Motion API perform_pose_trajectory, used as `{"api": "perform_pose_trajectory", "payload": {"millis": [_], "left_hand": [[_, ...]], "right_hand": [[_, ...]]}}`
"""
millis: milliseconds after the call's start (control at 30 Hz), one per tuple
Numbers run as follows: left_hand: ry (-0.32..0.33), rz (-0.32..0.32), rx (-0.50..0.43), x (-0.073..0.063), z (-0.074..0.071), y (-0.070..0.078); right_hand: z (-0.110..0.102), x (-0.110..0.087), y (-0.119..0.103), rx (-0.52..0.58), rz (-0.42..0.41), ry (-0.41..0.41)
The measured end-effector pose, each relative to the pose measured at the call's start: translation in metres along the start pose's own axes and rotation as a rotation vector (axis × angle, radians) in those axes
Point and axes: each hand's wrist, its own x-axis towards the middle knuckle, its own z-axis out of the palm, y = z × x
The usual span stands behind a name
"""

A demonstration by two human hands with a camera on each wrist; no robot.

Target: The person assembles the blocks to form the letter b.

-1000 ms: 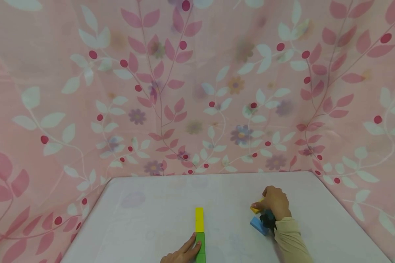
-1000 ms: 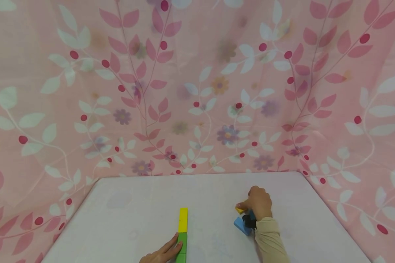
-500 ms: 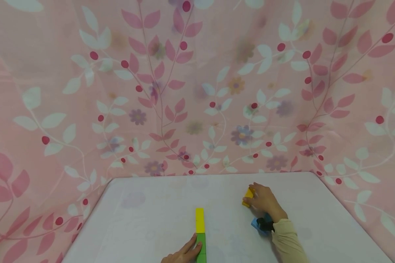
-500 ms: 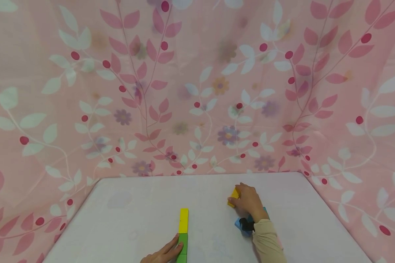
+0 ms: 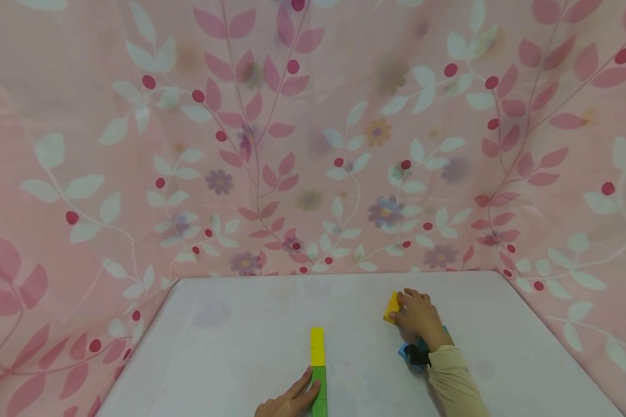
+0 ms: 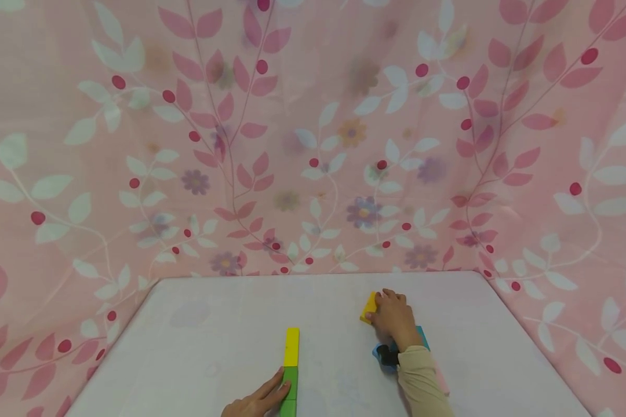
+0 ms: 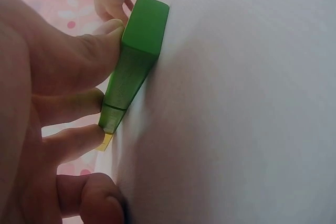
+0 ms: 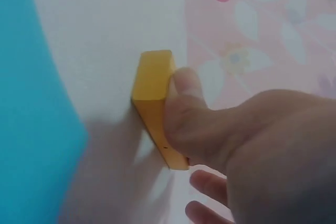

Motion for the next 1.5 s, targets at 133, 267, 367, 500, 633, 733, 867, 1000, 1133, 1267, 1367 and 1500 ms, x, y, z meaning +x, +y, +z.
{"api": "perform_pose_trajectory", "payload": {"millis": [133, 267, 367, 500, 633, 733, 867, 1000, 1133, 1267, 1367, 1500], "left_hand": [[-0.008, -0.01, -0.013, 0.0, 0.0, -0.002], [-0.015, -0.005, -0.019, 0.001, 0.0, -0.001], [-0.023, -0.003, -0.018, 0.001, -0.001, 0.0], [-0.03, -0.022, -0.003, 0.002, -0.004, 0.0], [-0.026, -0.029, 0.01, 0.003, -0.004, 0.001], [-0.019, -0.033, 0.011, 0.003, -0.004, 0.001], [-0.012, -0.036, 0.011, 0.003, -0.003, 0.001], [-0.02, -0.046, 0.004, 0.004, -0.001, -0.001], [-0.029, -0.053, -0.02, 0.004, -0.001, -0.002], [-0.038, -0.056, -0.03, 0.004, -0.002, -0.001], [-0.04, -0.063, -0.022, 0.003, -0.003, 0.0], [-0.043, -0.066, -0.014, 0.003, -0.004, 0.0]], "right_hand": [[0.005, 0.001, -0.006, -0.039, -0.046, 0.017], [0.01, 0.003, -0.012, -0.051, -0.061, 0.025], [0.012, 0.006, -0.02, -0.031, -0.071, 0.015], [0.017, 0.017, -0.032, 0.004, -0.118, 0.017], [0.025, 0.031, -0.043, 0.021, -0.154, 0.017], [0.029, 0.041, -0.053, 0.041, -0.159, -0.005], [0.035, 0.05, -0.066, 0.056, -0.186, -0.024], [0.045, 0.055, -0.077, 0.049, -0.237, -0.023], [0.048, 0.058, -0.091, 0.052, -0.265, -0.049], [0.053, 0.059, -0.105, 0.068, -0.28, -0.078], [0.06, 0.062, -0.112, 0.079, -0.305, -0.094], [0.066, 0.064, -0.119, 0.148, -0.332, -0.108]]}}
